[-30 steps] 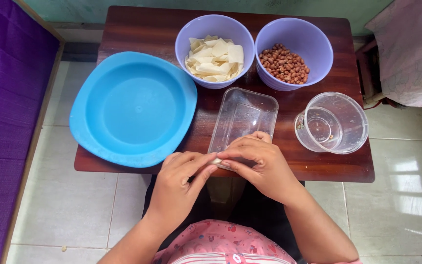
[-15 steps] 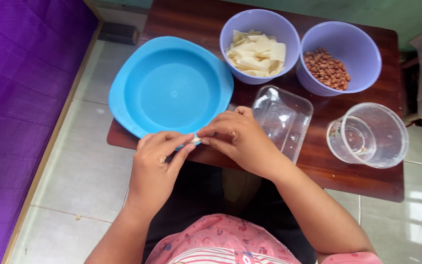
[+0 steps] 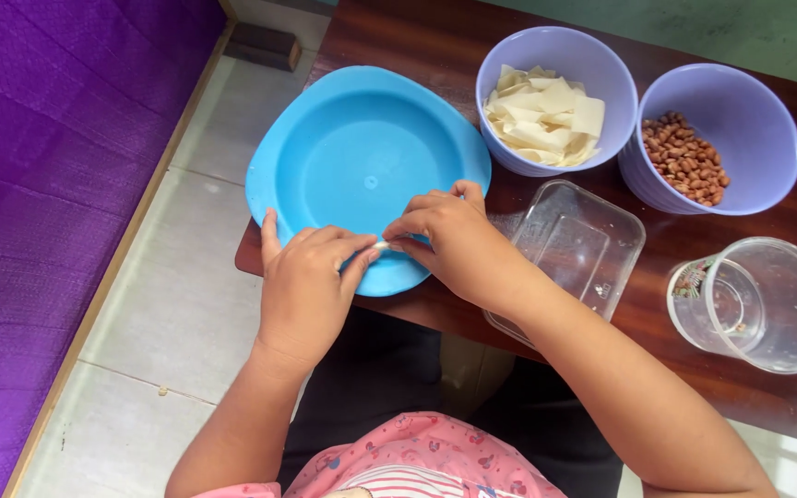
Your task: Rolling peanuts into small dough wrappers to prepare bite-sized snacks.
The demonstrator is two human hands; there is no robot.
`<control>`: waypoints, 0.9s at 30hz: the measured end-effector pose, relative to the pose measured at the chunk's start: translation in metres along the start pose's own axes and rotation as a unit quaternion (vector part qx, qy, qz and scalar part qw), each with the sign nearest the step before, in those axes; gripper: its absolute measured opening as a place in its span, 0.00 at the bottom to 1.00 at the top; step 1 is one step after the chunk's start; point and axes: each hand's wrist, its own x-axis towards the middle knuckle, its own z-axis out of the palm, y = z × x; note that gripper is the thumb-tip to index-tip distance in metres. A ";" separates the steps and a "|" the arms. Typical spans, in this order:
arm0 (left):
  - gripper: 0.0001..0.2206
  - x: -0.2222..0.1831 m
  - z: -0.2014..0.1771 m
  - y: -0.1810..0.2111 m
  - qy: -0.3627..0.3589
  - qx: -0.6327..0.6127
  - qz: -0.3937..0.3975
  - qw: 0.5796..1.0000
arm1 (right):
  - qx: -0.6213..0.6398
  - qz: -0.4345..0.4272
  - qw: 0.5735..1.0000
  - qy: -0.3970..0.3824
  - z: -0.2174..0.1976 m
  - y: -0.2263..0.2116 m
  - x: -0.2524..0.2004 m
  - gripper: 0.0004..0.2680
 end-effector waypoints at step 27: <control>0.03 0.034 -0.015 -0.003 -0.121 0.059 0.009 0.991 | -0.033 0.035 0.999 -0.002 0.004 0.006 0.005 0.03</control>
